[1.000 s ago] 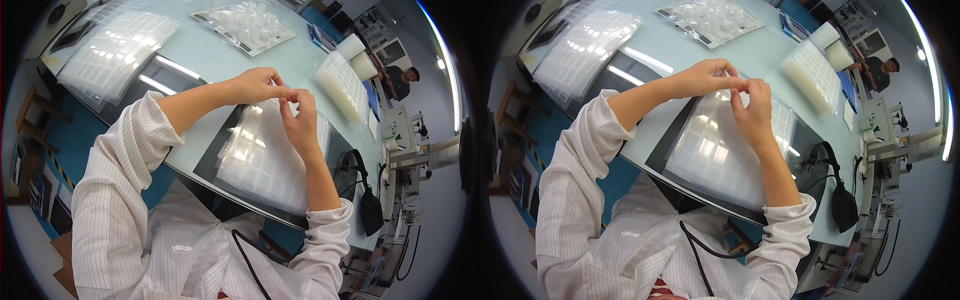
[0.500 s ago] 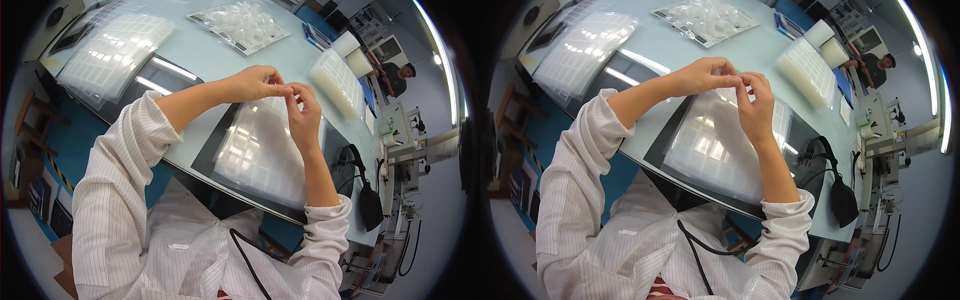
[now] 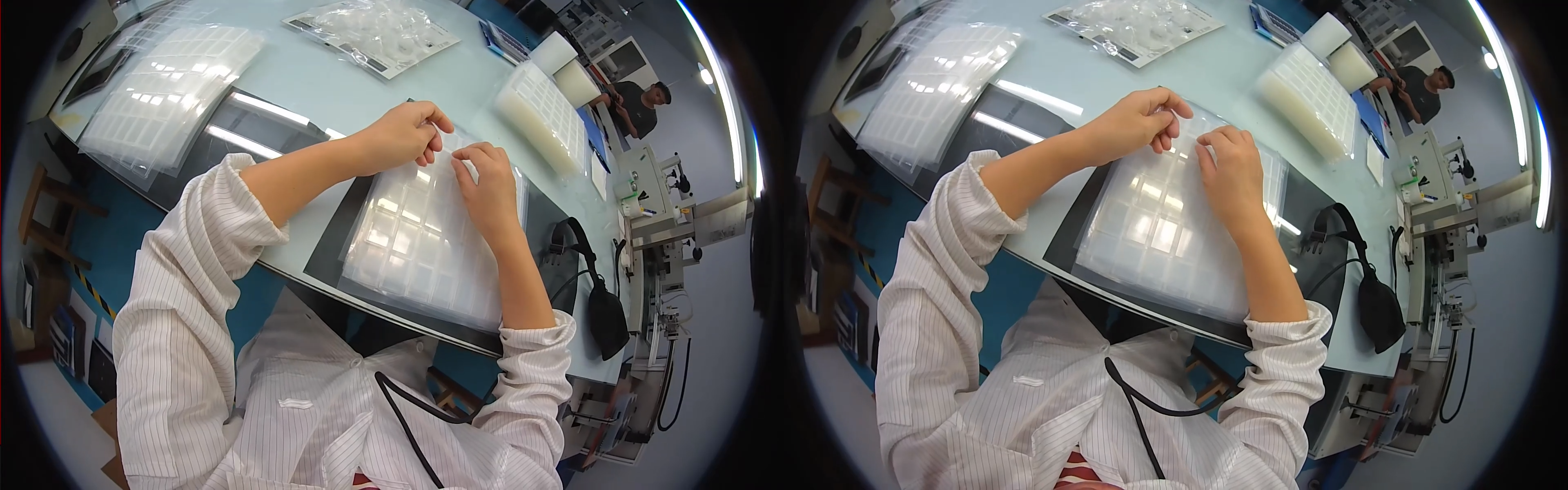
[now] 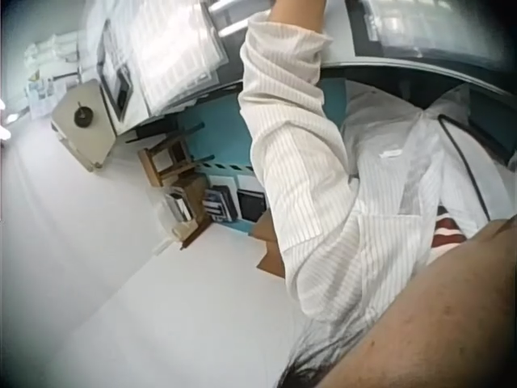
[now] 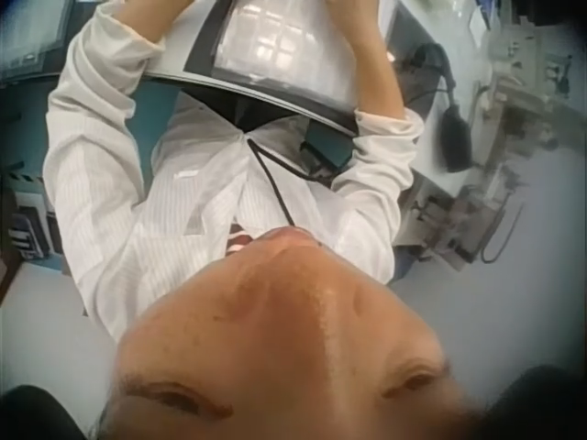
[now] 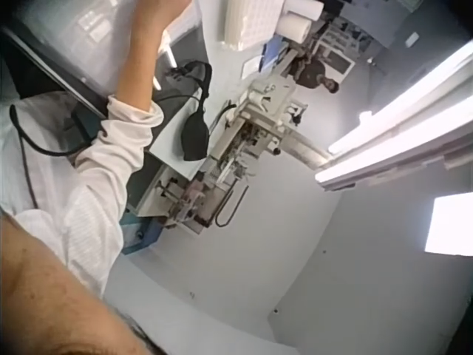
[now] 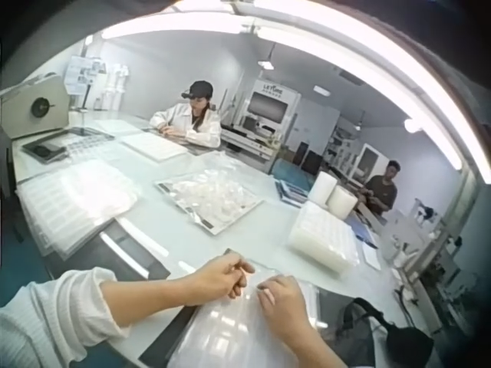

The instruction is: Manually picking small electronic components from a adhesive sheet and placing them into a grid-like organizational tray.

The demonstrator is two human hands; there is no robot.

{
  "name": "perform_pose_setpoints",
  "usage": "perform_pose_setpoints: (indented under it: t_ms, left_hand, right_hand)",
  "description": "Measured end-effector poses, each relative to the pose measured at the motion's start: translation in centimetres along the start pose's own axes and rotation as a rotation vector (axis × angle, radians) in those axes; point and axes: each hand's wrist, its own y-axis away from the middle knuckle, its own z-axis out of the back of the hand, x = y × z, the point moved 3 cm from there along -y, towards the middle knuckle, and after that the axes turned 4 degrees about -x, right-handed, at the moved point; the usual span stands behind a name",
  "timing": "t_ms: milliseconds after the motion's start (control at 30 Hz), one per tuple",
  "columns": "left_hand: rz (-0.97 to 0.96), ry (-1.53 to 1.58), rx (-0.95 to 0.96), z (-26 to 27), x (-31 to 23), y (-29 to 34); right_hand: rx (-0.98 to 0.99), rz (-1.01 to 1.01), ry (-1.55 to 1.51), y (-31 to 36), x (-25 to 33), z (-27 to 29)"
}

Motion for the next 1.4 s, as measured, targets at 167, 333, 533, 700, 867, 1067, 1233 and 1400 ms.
perform_pose_setpoints:
  t_ms: [167, 333, 533, 700, 867, 1067, 1233, 1400]
  left_hand:
    - [0.012, -0.053, 0.032, 0.0, 0.2, 0.1]
    - [0.005, -0.077, 0.031, -0.2, 0.1, 0.0]
    - [0.008, -0.087, 0.019, -0.1, 0.0, 0.2]
    - [-0.033, -0.185, -0.029, -0.5, -0.3, 0.3]
    - [-0.134, -0.346, 0.041, -0.8, -1.4, 0.9]
    - [0.052, -0.030, 0.032, -0.8, -0.4, 0.5]
    - [0.051, 0.017, -0.046, -0.7, 0.2, 0.5]
    - [0.074, -0.008, 0.012, -1.1, -0.1, 0.6]
  right_hand:
    - [0.050, -0.027, -0.037, -0.3, -0.6, 0.0]
    - [-0.063, 0.087, 0.008, 0.0, -0.2, 0.0]
    - [-0.047, 0.038, -0.037, -0.2, 0.3, -0.3]
    - [-0.064, 0.147, 0.096, -0.2, 0.4, 0.0]
    - [0.032, -0.280, -0.674, -0.9, 0.2, 1.8]
    - [0.006, -0.115, -0.071, 1.1, -1.4, 1.9]
    - [0.086, -0.103, -0.016, 0.9, -1.1, 2.2]
    - [-0.035, -0.037, -0.021, 1.4, -1.8, 1.8]
